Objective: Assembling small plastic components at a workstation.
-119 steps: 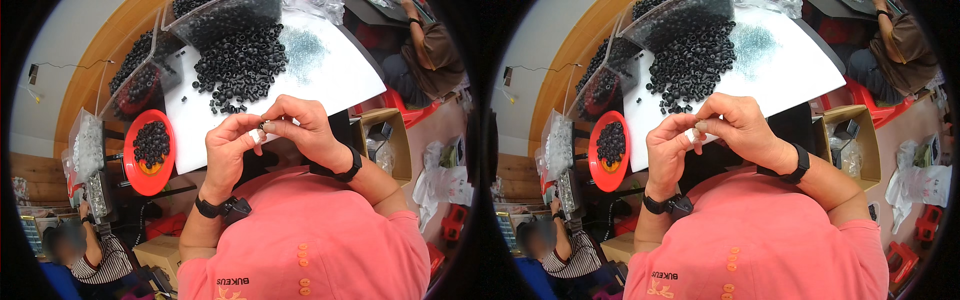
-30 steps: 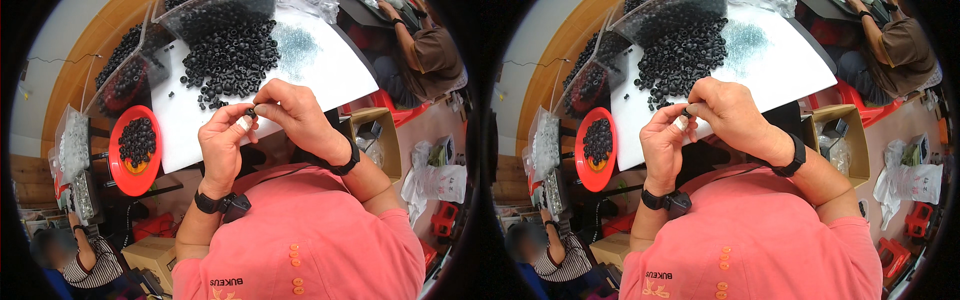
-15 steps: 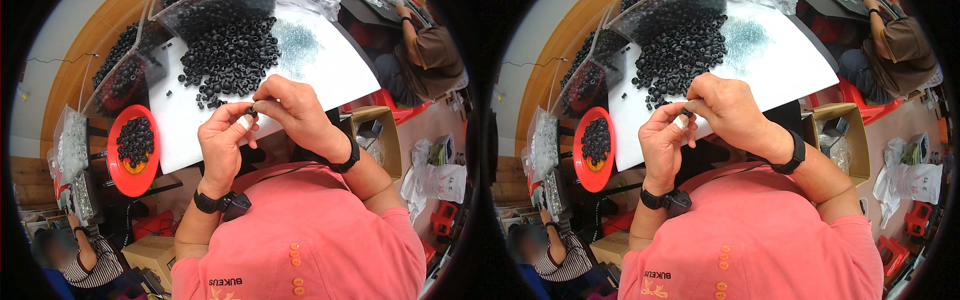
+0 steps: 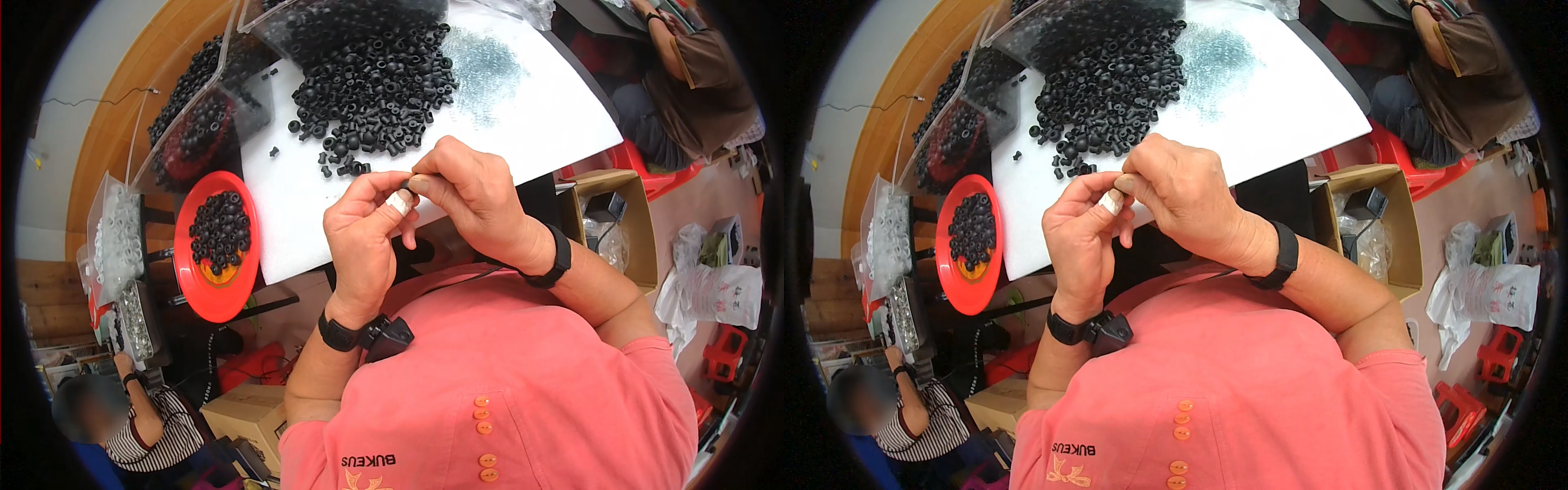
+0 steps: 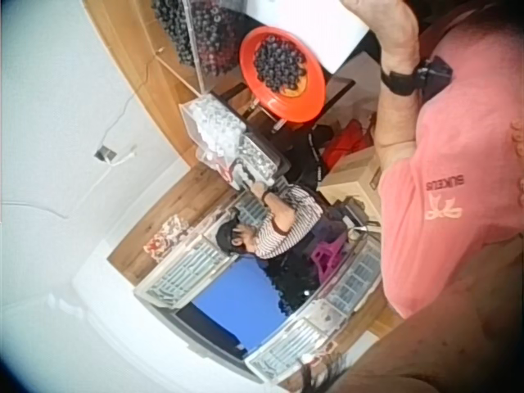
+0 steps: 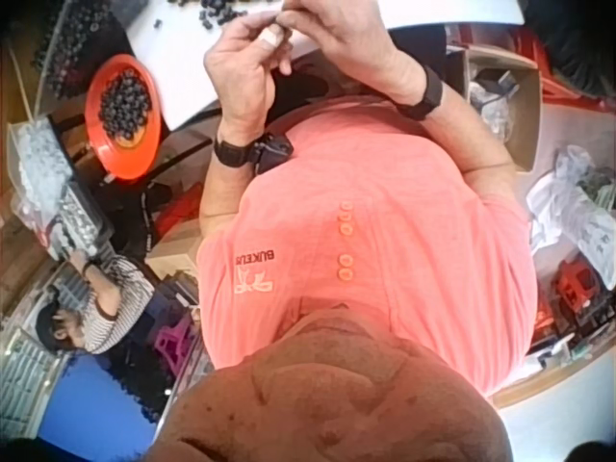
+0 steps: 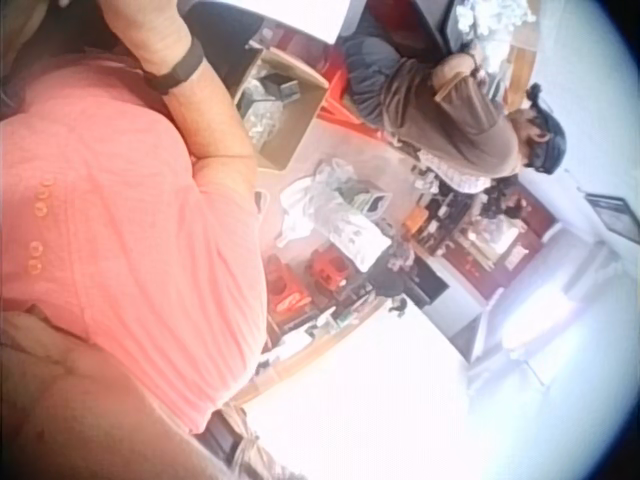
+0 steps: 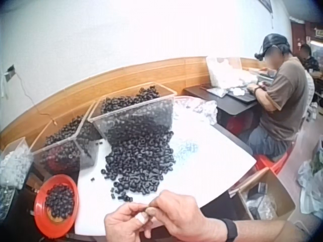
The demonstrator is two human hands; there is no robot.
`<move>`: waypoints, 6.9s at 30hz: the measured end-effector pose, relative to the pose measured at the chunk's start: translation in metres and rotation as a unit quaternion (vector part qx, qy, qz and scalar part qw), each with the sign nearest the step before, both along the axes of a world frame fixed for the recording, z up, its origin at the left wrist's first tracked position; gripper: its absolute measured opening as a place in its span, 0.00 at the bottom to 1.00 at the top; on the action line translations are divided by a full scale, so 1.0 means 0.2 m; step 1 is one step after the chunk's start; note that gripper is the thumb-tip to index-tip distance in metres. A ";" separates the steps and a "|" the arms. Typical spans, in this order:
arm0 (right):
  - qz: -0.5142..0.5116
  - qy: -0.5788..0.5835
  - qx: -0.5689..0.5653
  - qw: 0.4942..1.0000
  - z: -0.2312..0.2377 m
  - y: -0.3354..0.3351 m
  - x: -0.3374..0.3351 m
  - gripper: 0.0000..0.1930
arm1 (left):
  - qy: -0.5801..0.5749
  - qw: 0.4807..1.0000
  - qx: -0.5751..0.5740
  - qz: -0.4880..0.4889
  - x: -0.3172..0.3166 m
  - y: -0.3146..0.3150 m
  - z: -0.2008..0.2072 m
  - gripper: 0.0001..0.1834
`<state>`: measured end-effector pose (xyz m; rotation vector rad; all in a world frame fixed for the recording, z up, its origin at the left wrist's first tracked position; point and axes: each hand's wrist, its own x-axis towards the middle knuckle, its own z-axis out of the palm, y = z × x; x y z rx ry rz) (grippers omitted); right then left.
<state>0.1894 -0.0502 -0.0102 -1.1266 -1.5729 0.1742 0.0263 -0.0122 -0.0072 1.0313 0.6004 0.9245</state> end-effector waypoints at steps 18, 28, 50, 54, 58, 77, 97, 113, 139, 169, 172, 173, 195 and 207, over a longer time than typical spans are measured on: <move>0.010 -0.097 0.009 0.995 0.02 -0.01 0.05 0.09 | 0.041 0.999 0.007 0.022 0.01 -0.02 0.02 0.12; -0.104 -0.176 0.066 0.977 0.04 -0.02 -0.05 0.15 | 0.035 0.998 0.006 0.043 0.04 -0.03 0.02 0.09; -0.114 -0.150 0.105 0.977 -0.02 0.00 -0.02 0.12 | 0.116 0.993 0.012 -0.025 -0.01 -0.02 0.11 0.11; -0.070 -0.170 0.101 0.978 0.01 0.00 0.01 0.13 | 0.133 0.988 0.027 -0.074 -0.02 0.01 0.09 0.09; -0.005 -0.161 0.052 0.986 0.03 0.00 0.03 0.16 | 0.124 0.991 0.016 -0.049 -0.02 -0.01 0.07 0.08; -0.091 -0.156 0.091 0.979 -0.06 -0.05 -0.07 0.11 | 0.099 0.993 0.040 -0.047 -0.04 -0.01 0.04 0.06; -0.099 0.310 -0.057 0.944 -0.05 -0.07 0.34 0.05 | 0.321 0.821 0.463 0.090 0.05 0.08 0.11 0.07; -0.104 0.239 -0.002 0.965 -0.08 -0.10 0.36 0.05 | 0.409 0.632 0.642 0.145 0.49 0.24 0.03 0.04; -0.006 0.234 -0.106 0.967 -0.02 -0.06 0.20 0.03 | -0.231 0.749 0.292 -0.548 0.02 -0.12 0.49 0.26; 0.016 0.070 -0.008 0.997 -0.08 -0.06 0.23 0.06 | 0.471 0.677 0.562 0.068 -0.15 0.09 0.07 0.12; 0.013 0.050 -0.011 0.999 -0.08 -0.06 0.23 0.06 | 0.464 0.678 0.561 0.103 -0.16 0.08 0.04 0.14; 0.014 0.048 -0.010 0.999 -0.07 -0.06 0.23 0.06 | 0.463 0.679 0.560 0.105 -0.16 0.09 0.03 0.14; 0.018 0.038 -0.022 0.999 -0.02 -0.12 0.15 0.06 | 0.417 0.704 0.542 0.192 -0.13 0.05 -0.04 0.10; 0.078 0.027 0.006 0.997 0.06 -0.03 0.00 0.06 | 0.170 0.960 0.222 0.021 -0.09 -0.02 0.07 0.12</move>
